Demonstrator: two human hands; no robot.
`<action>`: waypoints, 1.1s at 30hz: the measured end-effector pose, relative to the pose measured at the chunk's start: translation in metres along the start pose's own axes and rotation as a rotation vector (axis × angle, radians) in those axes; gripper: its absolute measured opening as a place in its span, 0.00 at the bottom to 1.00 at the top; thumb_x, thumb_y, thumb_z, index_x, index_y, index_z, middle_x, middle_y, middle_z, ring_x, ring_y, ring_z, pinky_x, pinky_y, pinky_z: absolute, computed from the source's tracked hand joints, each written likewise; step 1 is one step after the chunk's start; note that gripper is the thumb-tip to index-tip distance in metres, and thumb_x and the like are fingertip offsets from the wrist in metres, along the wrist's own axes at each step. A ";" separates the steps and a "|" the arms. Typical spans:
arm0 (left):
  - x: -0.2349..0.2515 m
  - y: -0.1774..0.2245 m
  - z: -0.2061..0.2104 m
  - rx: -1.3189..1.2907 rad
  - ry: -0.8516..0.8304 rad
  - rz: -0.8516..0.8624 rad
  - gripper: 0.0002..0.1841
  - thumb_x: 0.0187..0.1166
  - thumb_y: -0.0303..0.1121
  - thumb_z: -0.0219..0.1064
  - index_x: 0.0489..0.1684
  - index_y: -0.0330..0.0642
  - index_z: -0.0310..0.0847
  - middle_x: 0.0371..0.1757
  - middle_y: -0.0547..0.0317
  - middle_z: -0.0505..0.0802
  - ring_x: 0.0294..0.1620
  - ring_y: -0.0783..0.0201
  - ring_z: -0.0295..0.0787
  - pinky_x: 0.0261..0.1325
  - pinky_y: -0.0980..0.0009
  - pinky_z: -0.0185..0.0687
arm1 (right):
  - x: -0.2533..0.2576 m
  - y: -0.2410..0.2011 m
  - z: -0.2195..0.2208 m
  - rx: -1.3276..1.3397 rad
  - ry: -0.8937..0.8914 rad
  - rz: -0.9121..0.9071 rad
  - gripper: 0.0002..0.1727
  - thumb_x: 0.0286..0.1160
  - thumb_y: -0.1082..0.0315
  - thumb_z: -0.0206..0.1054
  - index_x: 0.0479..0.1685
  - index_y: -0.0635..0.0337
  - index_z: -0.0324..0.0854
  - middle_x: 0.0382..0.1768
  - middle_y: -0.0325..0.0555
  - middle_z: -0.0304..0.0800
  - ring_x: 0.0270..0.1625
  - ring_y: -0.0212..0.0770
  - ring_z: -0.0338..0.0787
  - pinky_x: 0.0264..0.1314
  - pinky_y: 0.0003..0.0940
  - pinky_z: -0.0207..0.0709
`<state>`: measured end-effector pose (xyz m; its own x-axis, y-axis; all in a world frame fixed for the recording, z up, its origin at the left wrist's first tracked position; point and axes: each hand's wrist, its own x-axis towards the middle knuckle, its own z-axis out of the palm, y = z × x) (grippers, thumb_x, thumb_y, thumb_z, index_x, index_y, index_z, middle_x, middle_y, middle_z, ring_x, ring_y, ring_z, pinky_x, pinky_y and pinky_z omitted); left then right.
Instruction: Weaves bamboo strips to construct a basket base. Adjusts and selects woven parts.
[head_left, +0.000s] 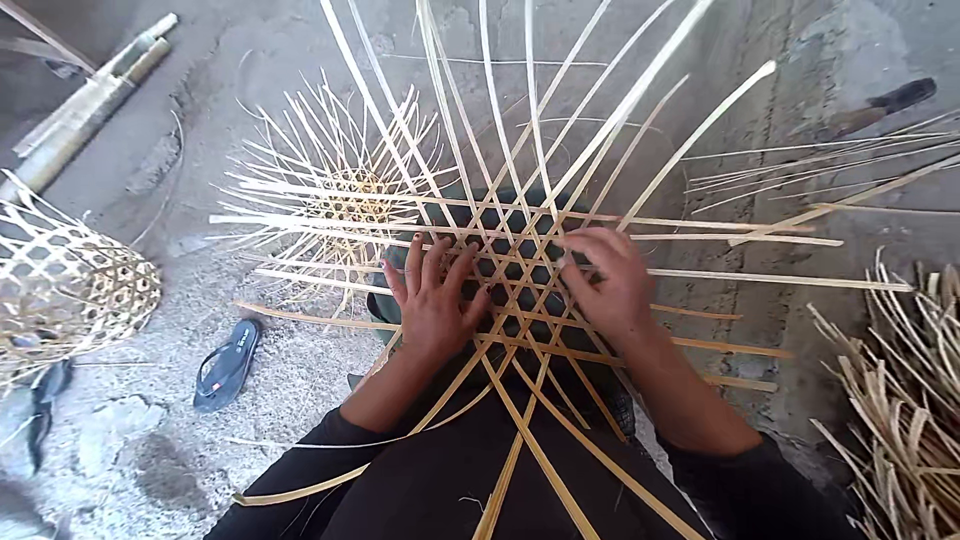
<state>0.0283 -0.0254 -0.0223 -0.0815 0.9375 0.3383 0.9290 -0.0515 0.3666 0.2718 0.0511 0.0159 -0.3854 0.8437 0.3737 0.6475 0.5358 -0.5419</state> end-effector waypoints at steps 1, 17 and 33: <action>-0.002 0.000 0.003 0.020 0.000 -0.008 0.30 0.79 0.62 0.58 0.81 0.69 0.76 0.85 0.53 0.76 0.92 0.35 0.50 0.81 0.18 0.28 | -0.003 -0.004 0.007 -0.010 -0.014 -0.017 0.16 0.81 0.62 0.66 0.61 0.54 0.90 0.62 0.49 0.90 0.68 0.50 0.85 0.71 0.48 0.79; -0.012 -0.002 0.023 0.028 0.149 -0.004 0.24 0.81 0.40 0.56 0.75 0.70 0.82 0.79 0.55 0.83 0.88 0.35 0.62 0.81 0.21 0.35 | 0.005 -0.017 0.055 -0.060 -0.167 -0.095 0.19 0.81 0.57 0.65 0.66 0.50 0.88 0.59 0.51 0.86 0.65 0.55 0.82 0.67 0.57 0.72; 0.006 -0.012 -0.001 -0.073 0.207 -0.252 0.20 0.76 0.52 0.69 0.68 0.69 0.86 0.82 0.45 0.75 0.89 0.30 0.53 0.81 0.19 0.34 | 0.002 -0.007 0.042 0.334 0.071 0.108 0.16 0.88 0.65 0.61 0.66 0.60 0.83 0.57 0.47 0.87 0.59 0.37 0.88 0.66 0.36 0.83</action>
<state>0.0164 -0.0194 -0.0237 -0.3838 0.8345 0.3952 0.8424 0.1412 0.5200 0.2392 0.0501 -0.0114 -0.2722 0.8979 0.3459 0.4266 0.4348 -0.7931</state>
